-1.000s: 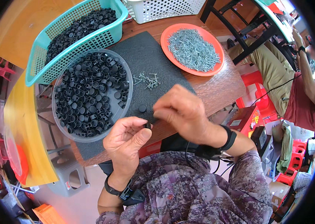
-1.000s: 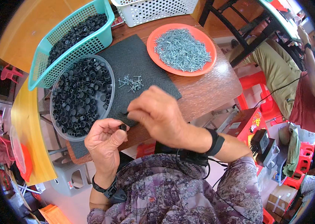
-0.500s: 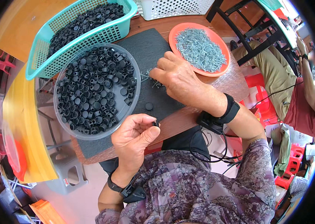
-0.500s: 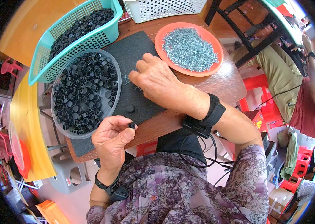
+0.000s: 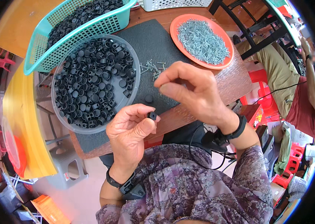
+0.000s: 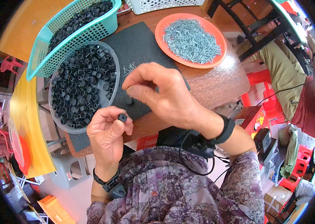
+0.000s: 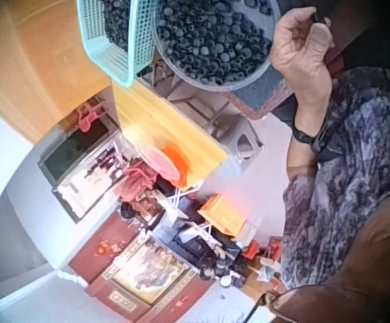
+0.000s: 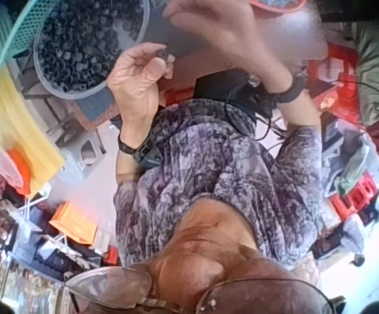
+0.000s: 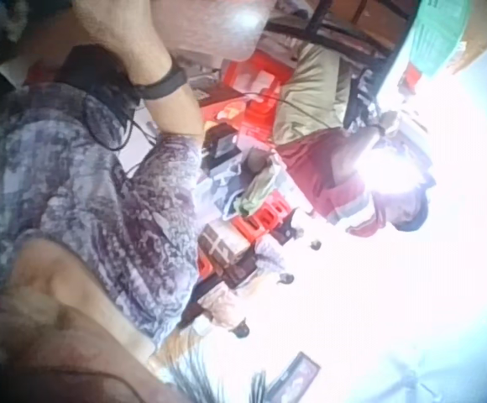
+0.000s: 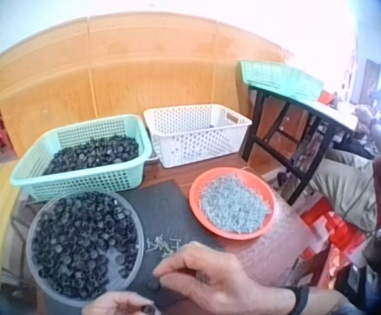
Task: Manually assembling small black plastic caps with metal screws.
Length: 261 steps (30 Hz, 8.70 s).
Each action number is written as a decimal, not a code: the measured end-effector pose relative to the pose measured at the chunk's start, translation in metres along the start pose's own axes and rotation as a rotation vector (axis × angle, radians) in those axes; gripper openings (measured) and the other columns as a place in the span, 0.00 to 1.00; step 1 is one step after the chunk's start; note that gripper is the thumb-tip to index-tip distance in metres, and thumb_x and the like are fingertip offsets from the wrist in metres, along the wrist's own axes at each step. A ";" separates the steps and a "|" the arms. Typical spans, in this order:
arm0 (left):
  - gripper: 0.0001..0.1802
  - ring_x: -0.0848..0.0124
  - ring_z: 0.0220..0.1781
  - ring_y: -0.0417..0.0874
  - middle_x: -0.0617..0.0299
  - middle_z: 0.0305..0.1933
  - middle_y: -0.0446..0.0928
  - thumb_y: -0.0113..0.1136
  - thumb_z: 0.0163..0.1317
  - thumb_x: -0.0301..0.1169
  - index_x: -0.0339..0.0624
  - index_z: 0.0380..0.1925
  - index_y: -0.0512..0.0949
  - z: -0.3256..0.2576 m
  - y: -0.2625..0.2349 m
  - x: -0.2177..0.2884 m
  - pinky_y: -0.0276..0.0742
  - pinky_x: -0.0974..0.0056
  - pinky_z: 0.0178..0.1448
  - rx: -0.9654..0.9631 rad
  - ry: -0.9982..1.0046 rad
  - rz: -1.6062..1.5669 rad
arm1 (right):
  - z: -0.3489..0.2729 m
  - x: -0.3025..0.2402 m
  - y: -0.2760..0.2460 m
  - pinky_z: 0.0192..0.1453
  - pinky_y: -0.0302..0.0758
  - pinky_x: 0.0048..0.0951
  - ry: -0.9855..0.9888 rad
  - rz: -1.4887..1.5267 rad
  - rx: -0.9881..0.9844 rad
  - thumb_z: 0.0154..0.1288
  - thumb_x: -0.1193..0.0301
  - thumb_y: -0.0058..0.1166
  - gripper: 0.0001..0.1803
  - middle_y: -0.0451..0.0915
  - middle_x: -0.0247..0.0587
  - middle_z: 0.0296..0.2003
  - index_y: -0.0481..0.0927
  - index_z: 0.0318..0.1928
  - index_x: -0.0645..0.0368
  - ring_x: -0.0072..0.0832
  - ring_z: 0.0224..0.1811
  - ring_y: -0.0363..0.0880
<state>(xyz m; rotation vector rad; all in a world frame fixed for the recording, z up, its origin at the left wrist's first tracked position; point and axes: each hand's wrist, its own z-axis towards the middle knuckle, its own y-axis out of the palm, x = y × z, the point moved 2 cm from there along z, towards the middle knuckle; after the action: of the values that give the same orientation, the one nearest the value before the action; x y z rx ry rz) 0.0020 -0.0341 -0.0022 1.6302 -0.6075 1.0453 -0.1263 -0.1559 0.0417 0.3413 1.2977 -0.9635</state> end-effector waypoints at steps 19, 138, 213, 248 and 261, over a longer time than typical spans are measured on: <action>0.16 0.71 0.29 0.79 0.54 0.34 0.80 0.66 0.54 0.26 0.30 0.41 0.75 -0.003 0.006 -0.002 0.76 0.70 0.33 0.018 0.042 -0.204 | -0.026 -0.003 0.024 0.39 0.69 0.29 -0.322 -0.054 0.132 0.51 0.78 0.60 0.08 0.78 0.35 0.30 0.80 0.34 0.60 0.29 0.31 0.74; 0.16 0.82 0.30 0.74 0.65 0.31 0.76 0.67 0.51 0.18 0.33 0.41 0.76 -0.012 0.011 0.012 0.72 0.77 0.33 0.111 0.138 0.301 | -0.042 0.007 0.026 0.41 0.74 0.19 0.320 0.524 0.025 0.60 0.81 0.57 0.08 0.77 0.34 0.33 0.80 0.41 0.65 0.17 0.37 0.76; 0.12 0.69 0.38 0.78 0.55 0.38 0.79 0.62 0.53 0.20 0.33 0.39 0.78 0.020 -0.055 0.097 0.74 0.68 0.43 0.280 0.517 1.320 | 0.226 0.038 -0.129 0.42 0.75 0.42 -0.191 -0.863 0.523 0.48 0.69 0.55 0.13 0.81 0.57 0.29 0.82 0.32 0.65 0.48 0.35 0.80; 0.07 0.61 0.42 0.79 0.56 0.36 0.82 0.56 0.46 0.24 0.36 0.26 0.81 0.027 -0.063 0.108 0.66 0.52 0.50 -0.185 0.639 1.725 | 0.090 0.003 0.009 0.36 0.72 0.31 -0.639 -0.577 -0.195 0.49 0.84 0.58 0.10 0.81 0.42 0.36 0.78 0.35 0.64 0.36 0.35 0.76; 0.11 0.57 0.42 0.81 0.52 0.37 0.81 0.64 0.43 0.23 0.34 0.30 0.81 0.028 -0.057 0.100 0.69 0.51 0.48 -0.317 0.654 1.627 | 0.072 0.006 0.007 0.31 0.72 0.33 -0.653 -0.480 -0.196 0.43 0.87 0.59 0.14 0.79 0.46 0.34 0.76 0.34 0.66 0.40 0.31 0.75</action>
<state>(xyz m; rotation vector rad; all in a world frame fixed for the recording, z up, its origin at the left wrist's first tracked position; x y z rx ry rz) 0.1058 -0.0309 0.0544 0.1412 -1.5588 2.2771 -0.0740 -0.2050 0.0553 -0.4349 0.8615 -1.2020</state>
